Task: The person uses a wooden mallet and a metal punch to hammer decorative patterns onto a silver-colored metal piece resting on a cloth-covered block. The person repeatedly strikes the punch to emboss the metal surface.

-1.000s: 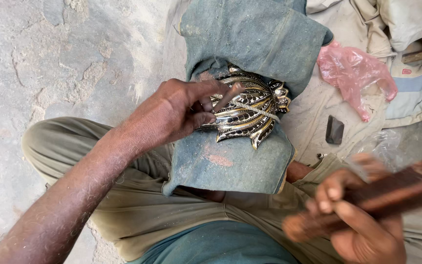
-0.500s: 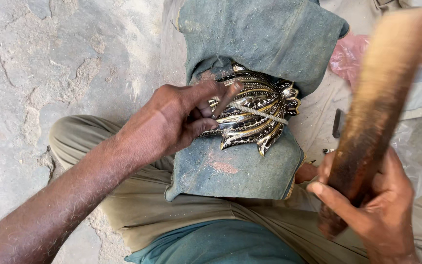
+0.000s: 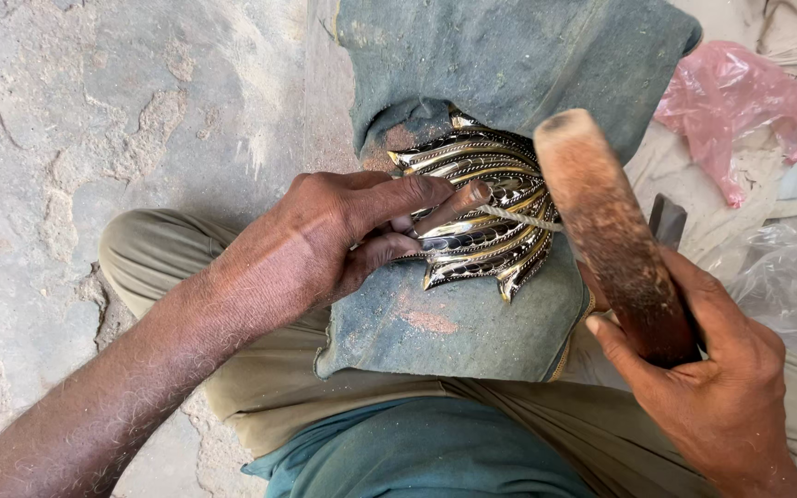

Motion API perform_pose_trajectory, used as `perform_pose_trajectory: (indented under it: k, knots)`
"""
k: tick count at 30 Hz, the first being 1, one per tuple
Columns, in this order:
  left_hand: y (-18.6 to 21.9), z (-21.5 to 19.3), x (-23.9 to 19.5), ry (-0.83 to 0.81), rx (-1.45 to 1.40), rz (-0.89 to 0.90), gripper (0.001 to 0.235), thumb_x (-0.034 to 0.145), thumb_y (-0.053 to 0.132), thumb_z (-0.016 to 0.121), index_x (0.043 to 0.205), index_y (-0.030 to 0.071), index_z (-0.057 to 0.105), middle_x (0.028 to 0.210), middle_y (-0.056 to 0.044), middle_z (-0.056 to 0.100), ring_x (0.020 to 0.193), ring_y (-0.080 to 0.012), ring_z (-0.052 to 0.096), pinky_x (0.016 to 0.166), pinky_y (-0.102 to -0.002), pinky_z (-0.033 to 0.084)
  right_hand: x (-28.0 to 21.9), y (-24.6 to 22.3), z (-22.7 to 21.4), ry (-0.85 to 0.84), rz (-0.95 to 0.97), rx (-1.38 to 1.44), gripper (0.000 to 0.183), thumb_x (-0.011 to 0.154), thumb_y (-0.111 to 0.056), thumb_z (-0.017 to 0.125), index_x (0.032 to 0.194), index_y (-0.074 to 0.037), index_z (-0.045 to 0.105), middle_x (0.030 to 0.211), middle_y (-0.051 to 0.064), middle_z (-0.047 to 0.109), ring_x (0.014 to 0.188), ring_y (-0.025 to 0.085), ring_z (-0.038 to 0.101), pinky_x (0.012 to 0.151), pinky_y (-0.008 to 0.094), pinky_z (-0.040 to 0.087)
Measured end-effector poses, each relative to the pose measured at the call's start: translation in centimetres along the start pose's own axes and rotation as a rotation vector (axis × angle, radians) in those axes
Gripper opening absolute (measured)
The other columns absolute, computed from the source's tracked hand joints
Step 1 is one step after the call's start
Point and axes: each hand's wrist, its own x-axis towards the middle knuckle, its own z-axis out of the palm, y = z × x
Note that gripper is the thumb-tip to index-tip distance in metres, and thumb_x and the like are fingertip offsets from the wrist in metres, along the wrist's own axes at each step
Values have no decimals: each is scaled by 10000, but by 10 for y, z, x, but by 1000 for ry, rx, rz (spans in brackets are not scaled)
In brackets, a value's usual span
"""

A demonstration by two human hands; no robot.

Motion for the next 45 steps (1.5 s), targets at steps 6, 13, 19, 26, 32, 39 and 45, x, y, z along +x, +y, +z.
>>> perform_pose_trajectory:
  k: [6,13,19,26,32,39,45]
  knots:
    - [4,-1,0,-24,20,-32,563,877,78,698,1421,146,568,1008,-132,707,838,-277,745,702,-449,585,-1,-8,-1,44,-35,32,618,734,-44,838,1297,80,614,1094,196,735,934,231,738,777,340,601]
    - [5,2,-3,30,115,53,523,886,8,704,1382,113,579,1110,-143,716,939,-309,749,807,-425,621,-2,0,-5,62,-22,23,441,808,-11,860,1213,51,696,1013,163,746,871,188,722,759,323,578]
    - [10,5,-1,16,148,-9,542,846,-4,712,1361,121,602,1026,-151,696,848,-305,749,756,-418,628,-2,2,-1,25,49,75,466,765,24,846,1203,63,694,1023,175,739,848,196,708,728,328,573]
    - [10,4,1,1,186,2,564,816,-16,731,1353,102,606,998,-139,702,854,-303,743,761,-431,617,0,-2,0,106,89,234,526,775,-2,827,1268,61,655,1015,106,703,891,150,678,783,300,576]
    - [11,5,0,-13,165,-13,580,824,-14,734,1370,117,588,1012,-139,709,837,-275,757,759,-408,634,-12,4,1,83,91,192,473,779,75,830,1218,85,656,991,102,685,869,155,646,779,291,542]
    - [8,-1,2,-12,120,33,619,846,2,728,1425,151,567,1010,-132,700,841,-282,750,716,-454,591,-18,9,1,187,132,573,384,932,69,789,1237,35,558,985,58,695,892,79,683,824,233,579]
    - [9,2,-3,-8,132,-15,566,867,48,751,1394,173,584,969,-129,691,791,-276,741,682,-455,584,-8,-3,-6,63,-183,-149,522,712,130,823,1205,98,656,924,204,703,787,215,676,691,357,548]
